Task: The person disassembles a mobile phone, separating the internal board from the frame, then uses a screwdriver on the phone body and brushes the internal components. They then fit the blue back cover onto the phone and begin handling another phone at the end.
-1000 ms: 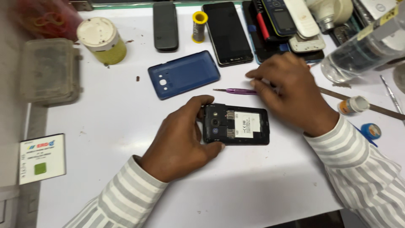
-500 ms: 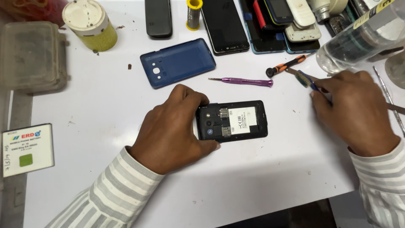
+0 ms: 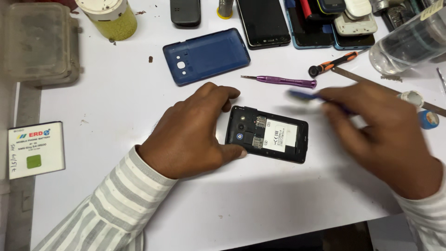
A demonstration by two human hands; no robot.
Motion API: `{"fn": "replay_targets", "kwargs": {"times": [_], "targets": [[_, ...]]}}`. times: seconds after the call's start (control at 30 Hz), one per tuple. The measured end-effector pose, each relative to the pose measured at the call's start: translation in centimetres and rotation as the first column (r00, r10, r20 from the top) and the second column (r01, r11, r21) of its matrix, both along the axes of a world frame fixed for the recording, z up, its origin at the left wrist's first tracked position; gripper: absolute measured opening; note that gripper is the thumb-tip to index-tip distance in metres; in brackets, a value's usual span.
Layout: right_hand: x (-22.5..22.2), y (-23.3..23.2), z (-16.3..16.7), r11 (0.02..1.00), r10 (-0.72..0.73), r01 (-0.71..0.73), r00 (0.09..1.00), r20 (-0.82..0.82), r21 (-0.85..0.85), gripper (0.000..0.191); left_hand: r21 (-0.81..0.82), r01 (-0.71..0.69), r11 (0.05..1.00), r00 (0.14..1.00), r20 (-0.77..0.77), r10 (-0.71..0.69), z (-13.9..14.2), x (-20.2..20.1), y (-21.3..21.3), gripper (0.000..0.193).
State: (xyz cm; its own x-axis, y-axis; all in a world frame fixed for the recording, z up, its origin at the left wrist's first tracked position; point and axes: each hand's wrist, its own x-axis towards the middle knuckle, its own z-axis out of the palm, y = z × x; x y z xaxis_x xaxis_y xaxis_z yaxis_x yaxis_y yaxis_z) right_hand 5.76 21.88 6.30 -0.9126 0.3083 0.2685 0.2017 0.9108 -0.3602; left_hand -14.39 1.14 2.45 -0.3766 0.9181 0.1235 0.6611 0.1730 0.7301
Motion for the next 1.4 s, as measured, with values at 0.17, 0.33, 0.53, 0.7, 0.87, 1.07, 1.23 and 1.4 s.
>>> {"fn": "replay_targets", "kwargs": {"times": [0.17, 0.33, 0.53, 0.7, 0.87, 1.07, 1.23, 1.4], "targets": [[-3.6, -1.2, -1.4, 0.987, 0.125, -0.136, 0.983, 0.132, 0.081, 0.024, -0.099, -0.065, 0.993, 0.994, 0.079, 0.073, 0.4, 0.1, 0.1, 0.090], [-4.6, -1.8, -2.0, 0.972, 0.229, -0.234, 0.962, 0.151, 0.021, 0.038, -0.180, -0.081, 0.980, 0.978, 0.175, 0.113, 1.2, 0.5, 0.3, 0.095], [-5.0, -1.6, -2.3, 0.948, 0.308, -0.317, 0.939, 0.154, 0.037, 0.049, -0.190, -0.098, 0.977, 0.986, 0.116, 0.121, 1.4, 0.6, 0.6, 0.099], [-3.7, -0.7, -0.4, 0.987, 0.137, -0.156, 0.940, 0.311, 0.037, 0.050, -0.206, -0.099, 0.973, 0.987, 0.101, 0.122, 0.5, 0.6, 0.4, 0.093], [-3.8, -1.0, -1.6, 0.965, 0.248, -0.259, 0.948, 0.200, 0.031, 0.050, 0.113, -0.032, 0.993, 0.999, -0.013, 0.034, -0.2, 0.8, 0.5, 0.096], [-3.1, -0.4, -1.7, 0.970, 0.231, -0.240, 0.954, 0.193, 0.025, 0.049, -0.087, -0.034, 0.996, 0.997, 0.060, 0.040, 0.1, 0.9, 0.5, 0.099], [-1.6, 0.0, -1.2, 0.994, 0.106, -0.099, 0.964, 0.243, -0.042, 0.046, 0.032, -0.020, 0.999, 0.998, -0.051, 0.021, -0.2, 1.2, 0.6, 0.093], [-1.2, -0.9, -1.9, 0.989, 0.117, -0.100, 0.980, 0.160, -0.112, 0.035, 0.122, 0.051, 0.991, 0.994, -0.106, -0.038, -0.7, 1.8, 0.6, 0.104]]}}
